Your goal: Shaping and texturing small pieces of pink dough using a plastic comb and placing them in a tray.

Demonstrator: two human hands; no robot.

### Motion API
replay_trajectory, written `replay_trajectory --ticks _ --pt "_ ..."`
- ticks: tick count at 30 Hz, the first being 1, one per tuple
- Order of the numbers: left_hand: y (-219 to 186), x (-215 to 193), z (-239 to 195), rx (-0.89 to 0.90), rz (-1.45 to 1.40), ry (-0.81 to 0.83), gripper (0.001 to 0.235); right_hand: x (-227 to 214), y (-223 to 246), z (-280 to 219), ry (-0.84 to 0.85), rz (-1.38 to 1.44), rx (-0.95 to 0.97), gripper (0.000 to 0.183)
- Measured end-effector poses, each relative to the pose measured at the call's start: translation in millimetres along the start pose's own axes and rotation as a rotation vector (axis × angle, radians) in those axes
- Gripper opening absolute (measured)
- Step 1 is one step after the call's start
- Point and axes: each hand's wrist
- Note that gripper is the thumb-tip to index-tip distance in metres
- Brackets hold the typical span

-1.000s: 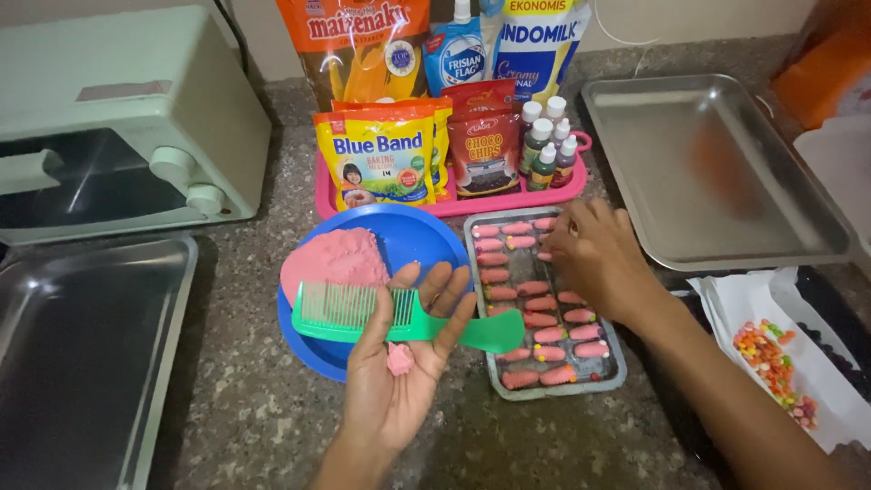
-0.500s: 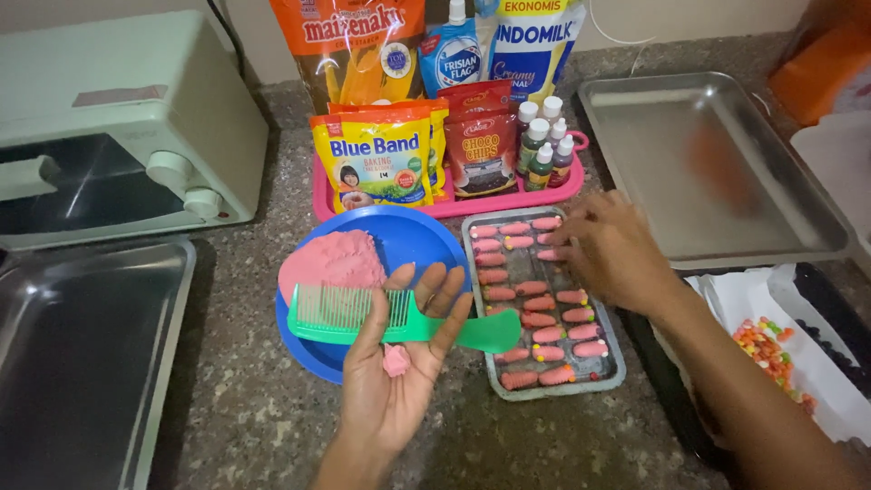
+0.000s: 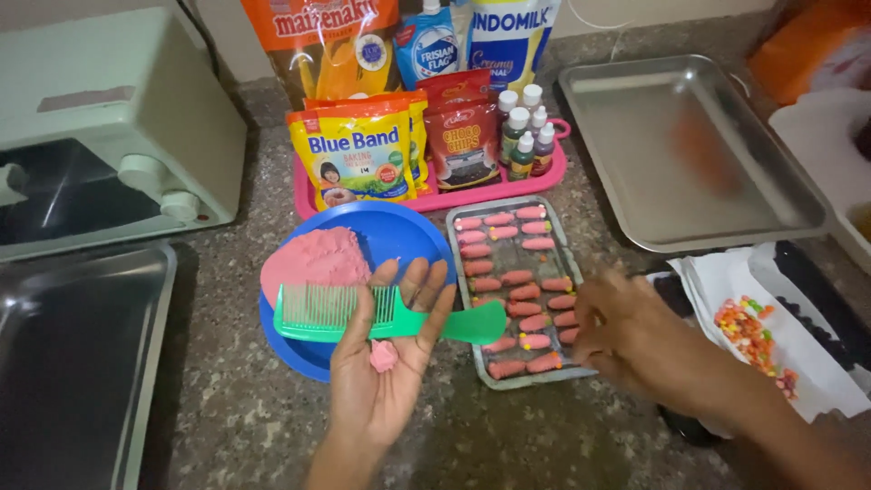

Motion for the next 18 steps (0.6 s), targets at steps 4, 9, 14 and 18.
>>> replay_trajectory --ticks 4,9,14,18 --pt "-0.8 3.9 -0.1 -0.002 -0.007 0.008 0.039 -4.4 5.1 4.0 -0.035 0.071 -0.061 0.026" --pt "-2.3 -3.1 1.8 0.021 -0.006 0.022 0.038 -11.2 1.9 4.2 0.040 -0.098 -0.125 0.018" --pt "-3.8 0.2 -0.1 0.031 0.003 0.050 0.038 -8.2 -2.2 8.1 0.020 -0.024 -0.197 0.013" --pt "-5.1 -14.9 4.8 0.026 -0.032 0.136 0.037 5.0 -10.9 6.9 0.018 -0.048 -0.198 0.022"
Point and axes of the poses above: each hand's wrist, its own z-axis towards the middle knuckle, its own x-axis out of the palm, y = z × x, and after that the axes turned 7 degrees about y, right-handed
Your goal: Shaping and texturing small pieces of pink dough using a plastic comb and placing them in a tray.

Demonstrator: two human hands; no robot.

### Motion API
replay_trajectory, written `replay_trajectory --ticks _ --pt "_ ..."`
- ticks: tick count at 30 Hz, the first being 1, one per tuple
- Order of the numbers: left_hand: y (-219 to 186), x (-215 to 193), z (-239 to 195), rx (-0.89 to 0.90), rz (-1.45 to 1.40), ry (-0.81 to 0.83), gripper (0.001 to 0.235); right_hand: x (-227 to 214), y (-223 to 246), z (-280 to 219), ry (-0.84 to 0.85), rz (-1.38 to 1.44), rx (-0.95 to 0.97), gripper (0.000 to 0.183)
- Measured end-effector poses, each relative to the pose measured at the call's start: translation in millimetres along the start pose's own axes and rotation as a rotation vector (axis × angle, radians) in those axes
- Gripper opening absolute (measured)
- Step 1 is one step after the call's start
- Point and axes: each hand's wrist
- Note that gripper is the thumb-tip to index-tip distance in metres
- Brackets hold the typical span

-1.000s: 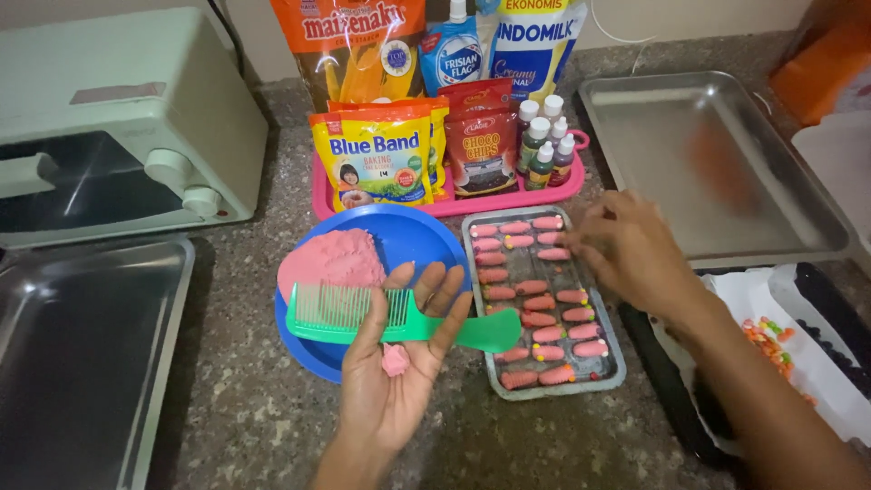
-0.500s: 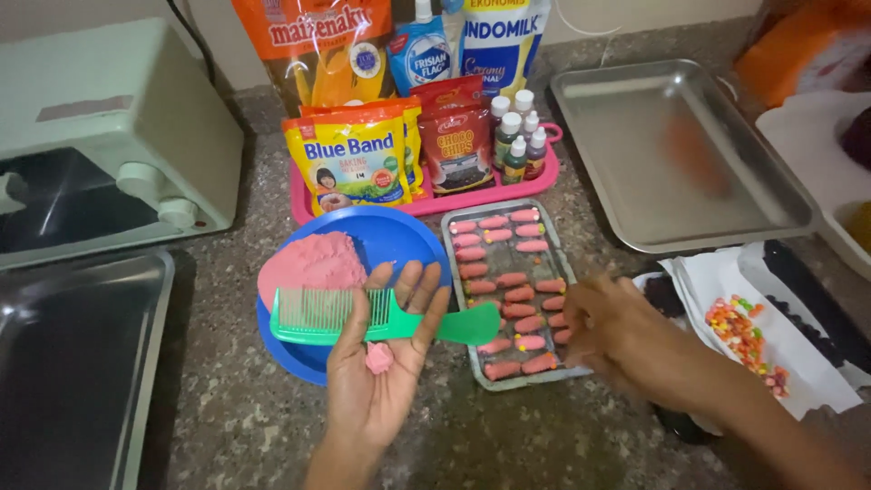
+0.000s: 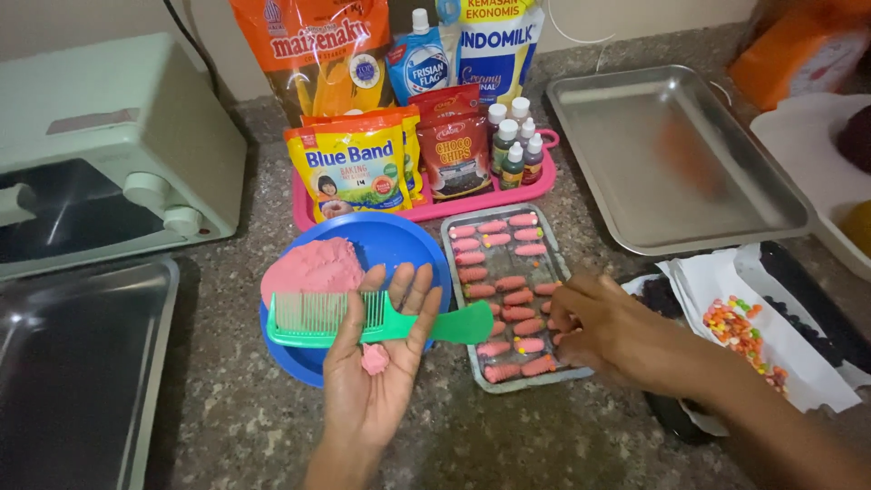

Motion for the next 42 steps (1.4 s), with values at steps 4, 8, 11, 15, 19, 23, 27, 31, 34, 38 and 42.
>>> replay_trajectory --ticks 4,8,11,15,19,23,27,31,34,38,42 --pt "-0.5 -0.6 -0.8 -0.003 -0.016 0.014 0.037 -7.0 3.7 -1.6 0.040 -0.012 -0.006 0.014" --pt "0.0 4.7 0.6 0.006 -0.004 -0.046 0.037 -19.5 16.4 8.1 0.140 0.172 0.301 0.015" --pt "-0.1 13.0 -0.4 0.003 0.007 -0.127 0.037 -7.9 11.6 1.8 0.157 0.158 0.364 0.009" --pt "-2.0 -1.8 3.3 -0.011 -0.072 -0.082 0.033 -35.6 4.5 -30.5 -0.152 -0.068 0.131 0.019" --pt "0.2 -1.7 1.7 -0.024 -0.083 -0.024 0.032 -52.0 -25.1 -106.8 -0.157 -0.176 0.495 0.004" --pt "6.4 17.4 -2.5 -0.012 0.062 -0.197 0.035 -49.2 -48.3 -146.4 -0.082 -0.341 0.654 0.009" --pt "8.0 18.0 -1.6 -0.026 0.096 -0.232 0.036 -46.6 -53.2 -149.5 0.041 -0.406 0.948 0.009" --pt "7.9 26.2 -2.2 -0.021 0.075 -0.274 0.036 -45.7 -51.2 -110.4 -0.192 -0.415 0.739 0.016" --pt "7.7 27.7 -2.7 -0.038 0.065 -0.235 0.035 -41.7 -36.5 -48.7 -0.399 -0.030 0.517 0.012" --pt "6.4 37.2 -4.5 -0.041 0.095 -0.298 0.040 -18.0 -48.1 12.8 -0.383 0.018 0.404 0.008" --pt "4.2 33.7 -3.8 -0.043 0.078 -0.268 0.040 3.7 -73.3 39.8 -0.206 -0.070 0.412 0.017"
Point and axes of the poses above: each hand's wrist, its own z-axis towards the middle knuckle, its own x-axis out of the palm, y = z × x, and after that the axes turned 7 degrees about y, right-handed
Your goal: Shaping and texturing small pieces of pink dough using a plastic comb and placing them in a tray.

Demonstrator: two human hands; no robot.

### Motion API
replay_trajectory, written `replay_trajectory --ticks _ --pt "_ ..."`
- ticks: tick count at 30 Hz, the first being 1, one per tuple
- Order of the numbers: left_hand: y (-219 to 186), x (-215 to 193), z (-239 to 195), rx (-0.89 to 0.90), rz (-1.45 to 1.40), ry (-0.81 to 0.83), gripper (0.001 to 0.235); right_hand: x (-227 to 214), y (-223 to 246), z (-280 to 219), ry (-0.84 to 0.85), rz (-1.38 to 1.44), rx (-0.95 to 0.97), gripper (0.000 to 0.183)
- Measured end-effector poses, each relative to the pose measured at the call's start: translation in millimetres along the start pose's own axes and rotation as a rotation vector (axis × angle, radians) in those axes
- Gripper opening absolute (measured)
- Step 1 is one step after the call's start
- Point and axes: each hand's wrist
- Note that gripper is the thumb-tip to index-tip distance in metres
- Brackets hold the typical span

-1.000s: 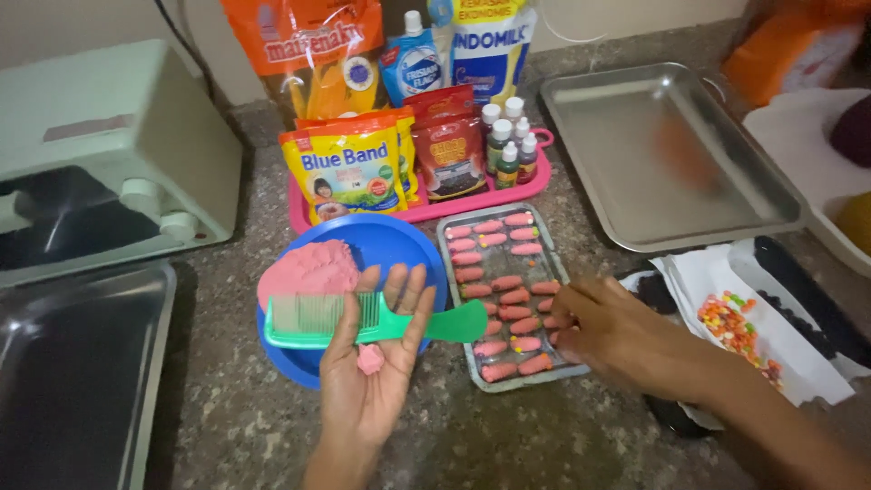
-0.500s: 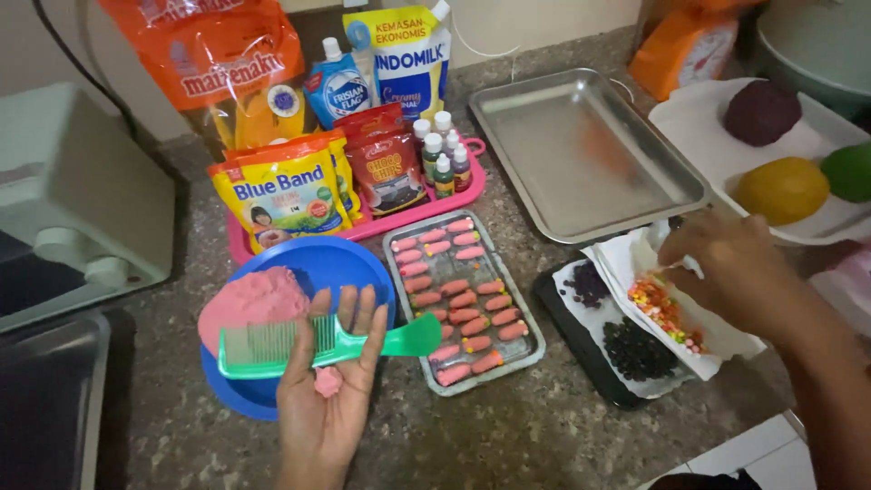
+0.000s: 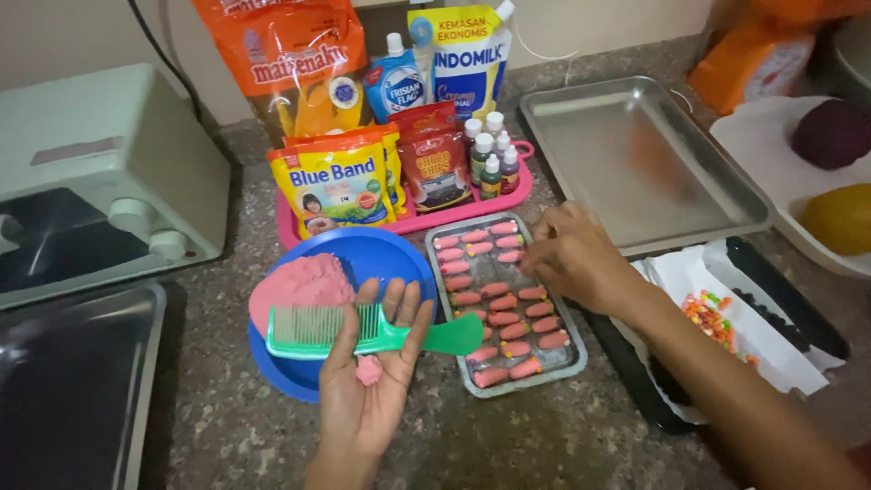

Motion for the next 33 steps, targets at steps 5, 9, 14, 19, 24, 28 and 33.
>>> replay_trajectory --ticks 5,9,14,19,24,28,33 --pt "-1.9 3.5 -2.6 -0.001 0.017 -0.006 0.043 5.8 4.6 9.3 0.075 -0.075 0.022 0.008" --pt "-1.9 4.1 -3.7 -0.006 0.031 -0.006 0.046 9.4 4.2 9.7 0.063 -0.085 0.017 0.009" --pt "-1.5 2.9 -2.9 -0.008 0.010 -0.003 0.044 23.5 1.5 9.8 -0.094 -0.069 -0.023 0.012" --pt "-2.9 1.6 -2.9 0.004 0.014 0.007 0.045 -3.3 0.2 5.4 -0.067 0.069 0.051 0.006" --pt "-3.1 8.7 -6.7 -0.011 0.018 -0.020 0.046 -11.8 -9.0 7.5 0.023 0.164 0.103 0.007" --pt "-3.0 4.9 -4.5 -0.005 0.012 0.006 0.045 -6.4 -15.7 12.1 0.072 0.215 0.080 0.003" --pt "-2.8 4.1 -3.3 -0.019 0.007 -0.014 0.046 -7.9 -17.3 15.3 0.125 0.231 0.006 0.001"
Point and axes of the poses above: each hand's wrist, its own z-axis towards the middle knuckle, its own x-axis out of the palm, y = z × x, and after that the axes turned 7 degrees about y, right-handed
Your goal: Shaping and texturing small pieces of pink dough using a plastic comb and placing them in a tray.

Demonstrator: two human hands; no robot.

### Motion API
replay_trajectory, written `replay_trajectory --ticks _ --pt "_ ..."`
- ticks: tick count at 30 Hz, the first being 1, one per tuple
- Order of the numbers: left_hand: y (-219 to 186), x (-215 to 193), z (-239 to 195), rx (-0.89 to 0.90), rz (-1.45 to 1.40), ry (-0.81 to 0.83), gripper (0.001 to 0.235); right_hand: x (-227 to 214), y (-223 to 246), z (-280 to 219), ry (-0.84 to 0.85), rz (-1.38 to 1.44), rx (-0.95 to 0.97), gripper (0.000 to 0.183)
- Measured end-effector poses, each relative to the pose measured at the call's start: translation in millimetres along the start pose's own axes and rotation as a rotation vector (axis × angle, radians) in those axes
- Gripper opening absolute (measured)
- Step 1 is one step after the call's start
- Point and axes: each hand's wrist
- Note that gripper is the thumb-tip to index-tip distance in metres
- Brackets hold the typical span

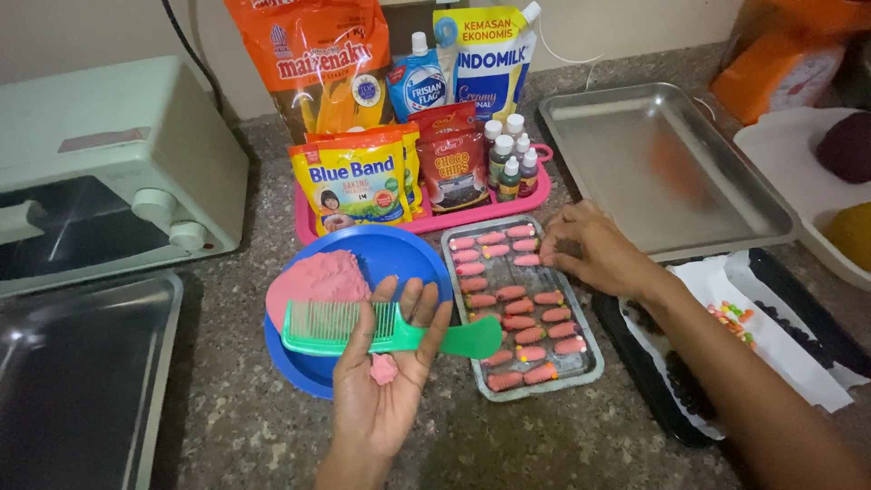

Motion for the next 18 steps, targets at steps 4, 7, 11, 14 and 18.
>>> replay_trajectory --ticks 4,7,11,14,18 --pt "-0.8 -1.2 -0.8 -0.005 -0.001 0.018 0.047 -1.2 0.4 1.3 0.019 0.029 0.038 0.003" --pt "-0.9 0.6 -1.0 -0.006 0.001 0.008 0.047 -1.5 -2.1 3.5 0.003 0.017 -0.004 0.002" --pt "-0.8 1.8 -0.9 -0.001 -0.002 -0.003 0.047 -1.6 -4.4 8.3 0.029 0.024 0.043 0.002" --pt "-1.1 2.7 -2.2 -0.001 0.002 -0.002 0.047 -0.5 -7.7 10.2 0.032 0.008 0.030 0.005" --pt "-1.2 6.1 -3.9 -0.005 0.013 -0.024 0.046 -3.5 -6.2 12.7 0.054 -0.031 0.066 0.005"
Point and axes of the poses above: each hand's wrist, its own z-axis towards the middle knuckle, its own x-axis out of the palm, y = z × x, and after that the axes turned 7 degrees about y, right-handed
